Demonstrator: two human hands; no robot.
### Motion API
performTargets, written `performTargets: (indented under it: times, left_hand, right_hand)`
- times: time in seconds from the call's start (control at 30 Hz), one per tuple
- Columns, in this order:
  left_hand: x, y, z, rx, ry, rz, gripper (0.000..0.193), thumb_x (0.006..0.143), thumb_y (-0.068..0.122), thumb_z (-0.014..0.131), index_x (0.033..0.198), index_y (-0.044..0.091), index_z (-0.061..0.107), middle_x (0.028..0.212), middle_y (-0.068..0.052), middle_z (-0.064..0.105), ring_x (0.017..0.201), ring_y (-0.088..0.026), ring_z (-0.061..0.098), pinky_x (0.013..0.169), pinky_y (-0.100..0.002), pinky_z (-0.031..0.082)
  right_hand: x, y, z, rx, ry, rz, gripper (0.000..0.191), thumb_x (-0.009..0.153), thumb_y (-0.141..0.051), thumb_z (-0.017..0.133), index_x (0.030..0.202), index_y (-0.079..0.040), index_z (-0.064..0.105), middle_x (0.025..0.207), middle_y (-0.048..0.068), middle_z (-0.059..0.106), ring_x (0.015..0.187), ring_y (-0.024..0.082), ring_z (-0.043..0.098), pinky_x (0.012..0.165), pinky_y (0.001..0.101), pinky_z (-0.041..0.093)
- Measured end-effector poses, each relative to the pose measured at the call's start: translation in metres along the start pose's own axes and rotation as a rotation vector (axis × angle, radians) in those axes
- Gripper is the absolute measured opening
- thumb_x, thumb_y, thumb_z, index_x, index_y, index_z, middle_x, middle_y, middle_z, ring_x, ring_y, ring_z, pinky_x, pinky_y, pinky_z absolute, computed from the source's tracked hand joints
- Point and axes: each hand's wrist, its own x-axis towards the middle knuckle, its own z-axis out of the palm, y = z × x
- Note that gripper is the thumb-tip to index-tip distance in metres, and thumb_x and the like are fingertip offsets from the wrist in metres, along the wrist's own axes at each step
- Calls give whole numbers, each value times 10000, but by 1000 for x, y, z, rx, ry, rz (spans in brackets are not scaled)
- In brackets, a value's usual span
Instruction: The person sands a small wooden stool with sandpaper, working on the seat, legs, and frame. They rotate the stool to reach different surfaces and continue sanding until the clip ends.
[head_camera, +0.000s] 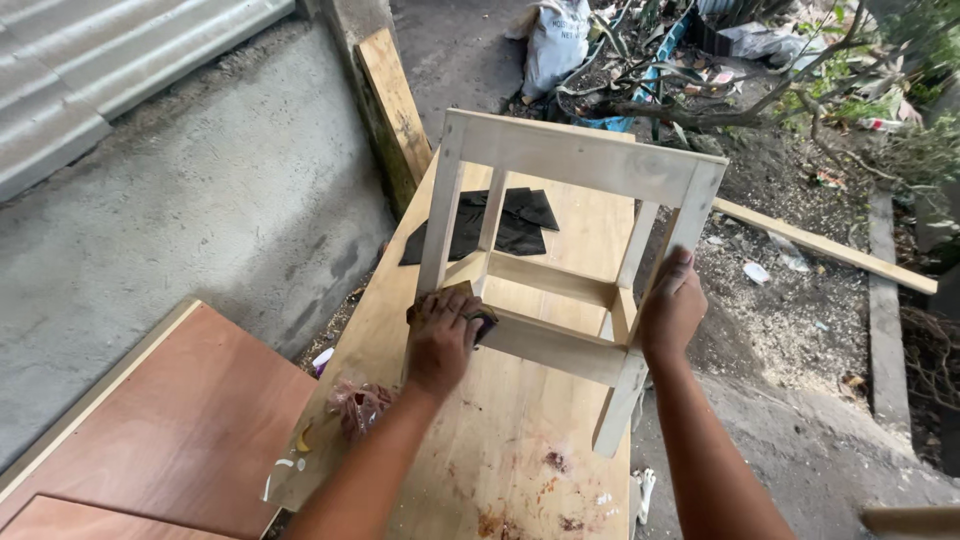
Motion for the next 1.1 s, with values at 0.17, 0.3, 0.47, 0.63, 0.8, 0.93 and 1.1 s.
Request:
performTargets:
  times: [0.17,0.3,0.47,0.63,0.8,0.93,1.1]
  left_hand:
    - [1,123,68,-373,108,-121,81,914,15,601,849,33,647,943,-158,675,977,-299,662,1029,-462,559]
    - [1,147,81,-363,2,66,115,899,137,694,823,71,750,928,-117,749,1012,-281,690,1003,-465,501]
    - [9,2,16,-114,-123,12,143,932,171,684,878,89,788,950,-98,774,959,-262,712,963,-435,505]
    - [8,55,50,-283,-44,-207,174,916,55,600,1002,58,751,1031,-153,740,994,-311,721,927,-435,571]
    - [-13,160,101,-213,21,-42,210,833,83,703,1022,-4,733,1145,-182,690,1111,-333,663,993,-445,541]
    - [-21,64,55,-405,-137,-261,108,952,81,674,1037,74,740,1205,-105,701,1137,-211,661,979,-337,551]
    - [-25,56,48,-45,108,-433,223,1019,55,506,1152,65,684,1201,-90,695,1164,-245,644,1106,-351,483]
  right_hand:
    - [4,3,2,56,-24,61,807,1105,-622,168,779,-22,598,683,126,588,620,287,592,608,440,467]
    - [6,2,4,16,-64,152,809,1094,-647,142,751,-43,558,684,111,557,596,286,554,565,452,450]
    - [7,-7,2,80,-70,166,820,1091,-664,182,752,-40,592,680,129,590,640,291,575,633,470,446]
    - [9,-8,2,108,-36,135,798,1083,-649,198,802,-45,638,704,139,634,668,319,617,660,469,464]
    - [18,-4,5,71,-54,21,808,1131,-605,161,811,-27,625,770,147,635,709,322,626,684,459,473]
    - [21,-1,5,101,-135,76,787,1126,-582,199,810,18,598,736,201,618,709,363,607,698,496,460]
    - [22,4,7,154,-125,45,729,1097,-586,249,873,-6,629,745,168,637,711,325,634,691,477,482]
